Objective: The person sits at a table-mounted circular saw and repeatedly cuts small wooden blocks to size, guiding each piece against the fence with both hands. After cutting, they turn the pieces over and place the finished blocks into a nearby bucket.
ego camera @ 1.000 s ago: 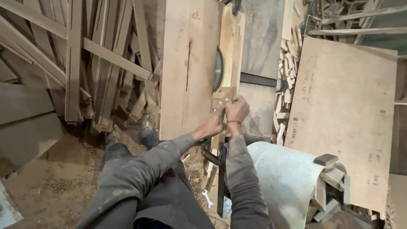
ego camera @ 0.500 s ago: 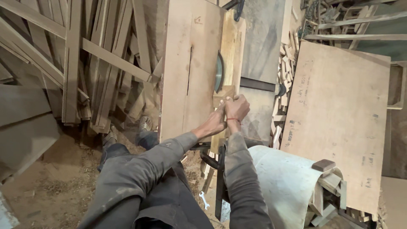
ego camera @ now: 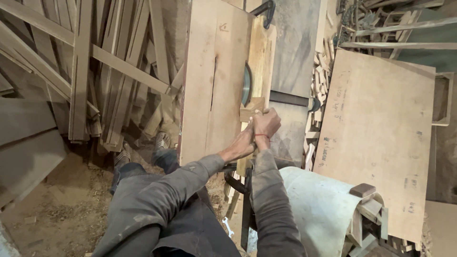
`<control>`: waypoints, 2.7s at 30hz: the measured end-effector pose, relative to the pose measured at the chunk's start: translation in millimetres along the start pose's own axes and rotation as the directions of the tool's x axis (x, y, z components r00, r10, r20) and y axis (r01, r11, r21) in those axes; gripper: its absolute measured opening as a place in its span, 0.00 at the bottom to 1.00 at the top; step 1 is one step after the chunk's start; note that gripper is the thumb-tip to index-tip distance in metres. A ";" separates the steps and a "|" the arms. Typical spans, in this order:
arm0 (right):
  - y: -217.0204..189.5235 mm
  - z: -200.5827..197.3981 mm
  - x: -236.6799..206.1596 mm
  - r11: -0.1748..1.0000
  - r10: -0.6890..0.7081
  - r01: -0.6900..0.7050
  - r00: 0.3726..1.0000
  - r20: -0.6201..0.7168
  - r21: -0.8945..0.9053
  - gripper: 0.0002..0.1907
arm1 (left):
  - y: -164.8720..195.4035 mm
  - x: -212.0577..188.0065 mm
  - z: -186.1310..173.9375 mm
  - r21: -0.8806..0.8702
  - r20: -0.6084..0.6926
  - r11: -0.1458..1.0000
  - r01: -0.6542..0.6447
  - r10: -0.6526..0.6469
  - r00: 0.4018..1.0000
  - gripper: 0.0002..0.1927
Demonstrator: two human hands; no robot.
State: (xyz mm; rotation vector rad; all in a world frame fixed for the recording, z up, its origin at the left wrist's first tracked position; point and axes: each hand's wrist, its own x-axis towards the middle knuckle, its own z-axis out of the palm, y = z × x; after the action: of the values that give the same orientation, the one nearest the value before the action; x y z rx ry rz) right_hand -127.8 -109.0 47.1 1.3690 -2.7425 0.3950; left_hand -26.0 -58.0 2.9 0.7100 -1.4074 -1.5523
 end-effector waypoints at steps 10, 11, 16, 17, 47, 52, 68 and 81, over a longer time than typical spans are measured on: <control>-3.9 3.0 5.7 1.000 -0.015 0.015 1.000 -0.026 0.017 0.12 | 7.5 8.6 -5.8 -0.048 0.022 0.993 0.107 -0.106 0.994 0.43; -4.8 2.7 6.1 1.000 -0.014 0.014 1.000 -0.026 0.016 0.12 | 9.0 8.4 -6.8 -0.043 0.017 0.996 0.081 -0.081 0.997 0.43; -8.3 0.9 7.9 1.000 -0.002 0.002 1.000 -0.024 0.011 0.13 | 10.1 9.3 -8.6 -0.032 -0.008 0.999 0.004 -0.004 1.000 0.42; -9.3 0.1 8.2 1.000 -0.016 0.016 1.000 -0.024 0.007 0.12 | 9.9 10.0 -8.4 -0.031 -0.006 0.999 0.024 -0.025 1.000 0.43; 96.5 -86.4 -200.0 0.759 -0.113 -0.239 0.867 0.485 0.605 0.10 | 75.7 -88.4 -117.1 0.463 0.454 0.871 0.166 -0.394 0.799 0.24; 114.0 -71.5 -278.0 0.635 0.107 -0.403 0.891 0.442 0.659 0.16 | 93.0 -100.2 -144.1 0.867 0.271 0.480 -0.137 -0.223 0.936 0.12; 150.4 -60.5 -407.9 0.017 0.199 -0.709 0.694 0.692 0.705 0.22 | 58.7 -183.4 -55.4 0.631 0.634 0.775 -0.031 -0.492 0.597 0.25; 248.9 -97.7 -440.1 0.101 0.626 -0.694 0.602 0.496 0.713 0.24 | 35.9 -191.9 -93.3 0.607 0.546 0.783 0.137 -0.537 0.643 0.23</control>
State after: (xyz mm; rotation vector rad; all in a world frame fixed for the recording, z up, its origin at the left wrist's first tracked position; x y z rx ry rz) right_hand -64.6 401.4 20.9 -0.1919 -3.0845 2.0885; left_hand 146.8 71.7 -8.6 0.7756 -2.4622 -1.8713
